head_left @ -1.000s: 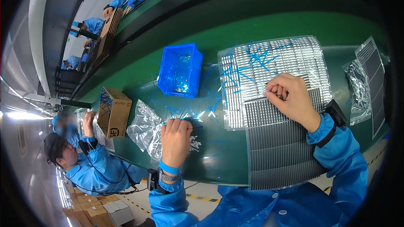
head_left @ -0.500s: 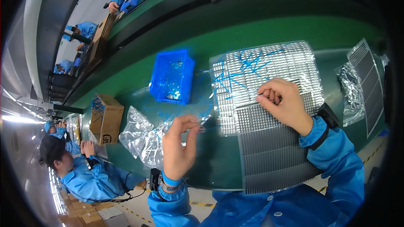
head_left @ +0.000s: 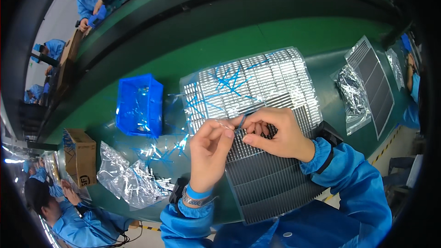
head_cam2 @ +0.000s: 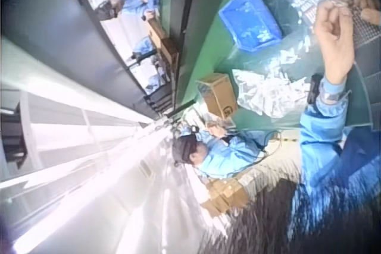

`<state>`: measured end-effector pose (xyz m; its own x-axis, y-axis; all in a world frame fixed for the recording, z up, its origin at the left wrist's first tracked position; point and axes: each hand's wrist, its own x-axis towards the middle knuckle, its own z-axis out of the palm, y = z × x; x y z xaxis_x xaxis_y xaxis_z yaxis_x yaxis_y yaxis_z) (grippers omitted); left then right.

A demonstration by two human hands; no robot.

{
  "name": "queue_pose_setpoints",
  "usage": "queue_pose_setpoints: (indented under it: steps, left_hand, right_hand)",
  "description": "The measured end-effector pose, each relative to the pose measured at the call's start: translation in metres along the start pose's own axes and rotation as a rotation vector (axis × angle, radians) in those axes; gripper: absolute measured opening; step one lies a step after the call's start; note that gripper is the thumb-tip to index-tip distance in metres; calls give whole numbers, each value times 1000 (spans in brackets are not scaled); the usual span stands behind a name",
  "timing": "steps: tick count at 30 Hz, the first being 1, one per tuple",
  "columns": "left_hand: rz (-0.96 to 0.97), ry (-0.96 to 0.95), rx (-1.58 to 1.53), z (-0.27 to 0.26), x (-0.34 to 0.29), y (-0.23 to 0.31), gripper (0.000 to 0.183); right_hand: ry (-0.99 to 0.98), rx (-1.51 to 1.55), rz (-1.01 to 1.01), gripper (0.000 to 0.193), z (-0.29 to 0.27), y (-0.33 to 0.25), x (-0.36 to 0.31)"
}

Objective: Assembling electronic LED strips into a large rectangular grid panel at a manufacturing workstation.

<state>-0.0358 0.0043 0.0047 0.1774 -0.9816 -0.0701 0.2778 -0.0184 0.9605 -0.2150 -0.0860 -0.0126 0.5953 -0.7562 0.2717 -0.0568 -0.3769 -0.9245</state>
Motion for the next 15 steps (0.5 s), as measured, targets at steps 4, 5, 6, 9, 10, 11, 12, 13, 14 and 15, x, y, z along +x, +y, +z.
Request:
queue_pose_setpoints:
  steps: [4, 5, 6, 9, 10, 11, 12, 13, 14, 15]
  left_hand:
    - [67, -6, 11, -1, -3, -10, 8]
    - [82, -7, 31, -2, -4, -10, 9]
    - [47, -23, -14, -2, -6, -9, 10]
    - [33, 3, 54, -5, -7, -11, 10]
    - [20, 8, 82, -7, -7, -13, 12]
    - [17, 12, 73, -8, -7, -14, 12]
    - [33, 0, 137, -7, -6, -13, 12]
    - [50, 6, 211, -9, -10, -7, 11]
    - [99, 47, 261, -6, -9, -7, 21]
    - [95, 49, 254, -3, -6, -2, 21]
  right_hand:
    - [-120, 2, -29, 14, -1, 0, 1]
    - [-131, -1, -15, 14, 0, 1, 0]
    - [-120, 5, -31, 13, 1, 1, -1]
    - [-111, -19, -60, 10, 2, 1, -1]
    - [-76, -38, -53, 9, 2, 2, -2]
    - [-40, -57, -48, 8, 2, 2, -3]
    - [-34, -80, -61, 8, 2, 2, -3]
    - [-51, -69, -64, 8, 5, -1, -1]
    - [-68, -100, -65, 8, 3, -2, -1]
    - [-86, -131, -67, 9, 2, -2, -1]
